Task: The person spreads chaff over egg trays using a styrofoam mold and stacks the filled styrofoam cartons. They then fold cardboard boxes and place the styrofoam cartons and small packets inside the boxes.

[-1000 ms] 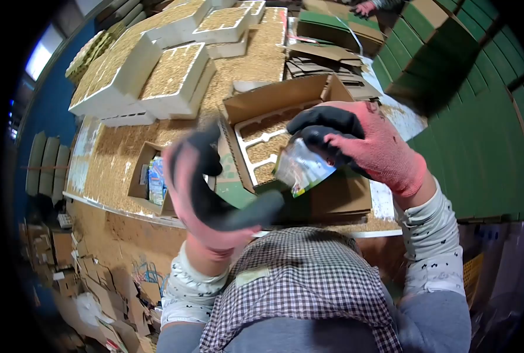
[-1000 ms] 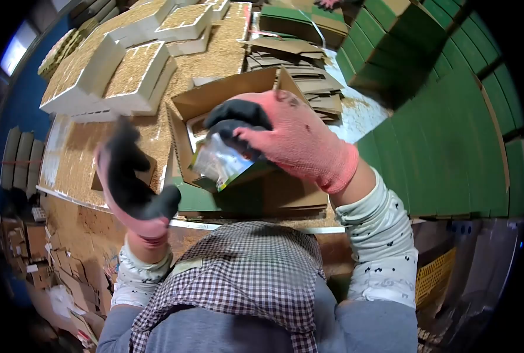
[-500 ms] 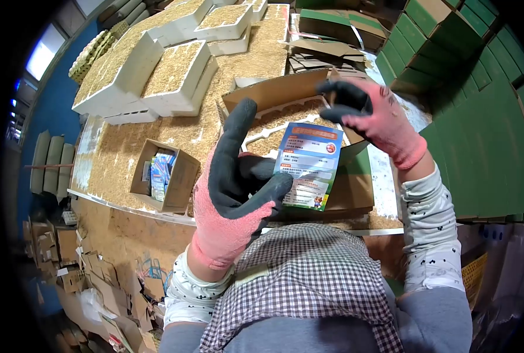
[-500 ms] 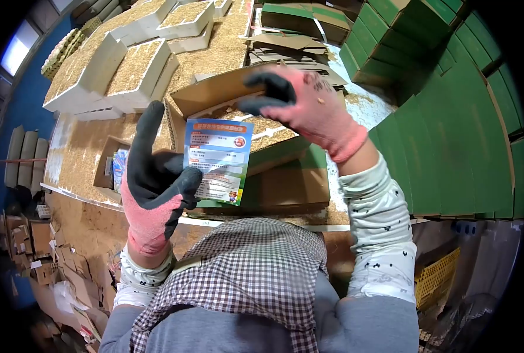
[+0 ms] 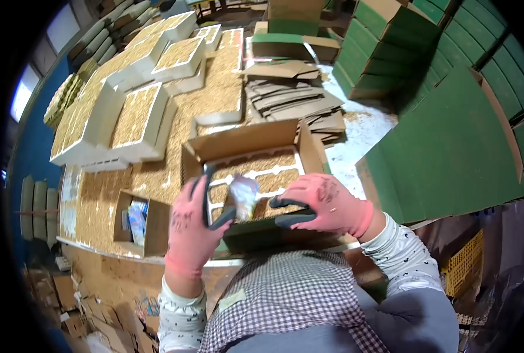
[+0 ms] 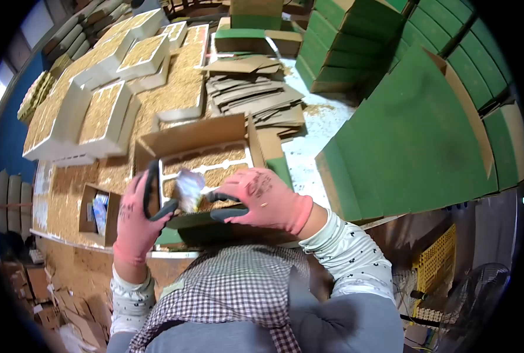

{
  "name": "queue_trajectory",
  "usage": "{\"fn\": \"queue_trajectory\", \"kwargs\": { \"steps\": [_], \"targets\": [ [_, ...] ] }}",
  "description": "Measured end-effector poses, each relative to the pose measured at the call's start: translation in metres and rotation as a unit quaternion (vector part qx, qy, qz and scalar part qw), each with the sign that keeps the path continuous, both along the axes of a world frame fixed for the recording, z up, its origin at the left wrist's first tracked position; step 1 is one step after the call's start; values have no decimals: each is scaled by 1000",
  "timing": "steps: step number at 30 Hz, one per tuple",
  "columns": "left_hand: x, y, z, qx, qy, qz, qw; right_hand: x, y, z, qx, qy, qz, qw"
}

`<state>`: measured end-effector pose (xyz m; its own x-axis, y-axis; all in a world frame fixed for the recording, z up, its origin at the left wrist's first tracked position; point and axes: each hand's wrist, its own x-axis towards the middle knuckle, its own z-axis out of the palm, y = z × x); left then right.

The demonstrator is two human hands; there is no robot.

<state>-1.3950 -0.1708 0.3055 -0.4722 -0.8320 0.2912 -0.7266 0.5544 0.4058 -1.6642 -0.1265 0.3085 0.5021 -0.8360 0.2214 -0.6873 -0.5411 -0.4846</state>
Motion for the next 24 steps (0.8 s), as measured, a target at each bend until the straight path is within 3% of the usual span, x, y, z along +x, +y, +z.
{"fn": "queue_trajectory", "kwargs": {
  "steps": [3,5,6,7,9,10,12,15,17,19,21,24],
  "targets": [
    [10,4,6,-68,-16,140,988,-37,-25,11,-13,-246,-82,966],
    [22,2,-48,60,83,156,982,-63,-58,-17,-20,-286,-224,931],
    [26,-3,-47,188,194,84,959,-85,-84,-45,25,-254,-269,929],
    [27,-1,-33,209,170,105,957,-106,-112,-76,70,-222,-312,921],
    [35,8,-19,208,113,108,965,-134,-159,-118,120,82,-349,926],
    [36,10,-12,203,116,118,965,-140,-177,-129,84,182,-342,918],
    [40,12,-19,197,108,163,961,-149,-214,-155,66,407,-324,851],
    [43,7,-30,213,93,197,952,-166,-261,-201,78,451,-339,822],
    [39,10,-31,206,98,217,949,-164,-284,-206,124,433,-226,864],
    [40,14,-33,195,104,218,951,-115,-265,-149,-139,387,-186,892],
    [40,14,-37,177,117,203,956,-94,-260,-121,-195,311,-252,896],
    [40,13,-39,173,110,190,960,-107,-250,-136,-56,288,-324,899]
  ]
}}
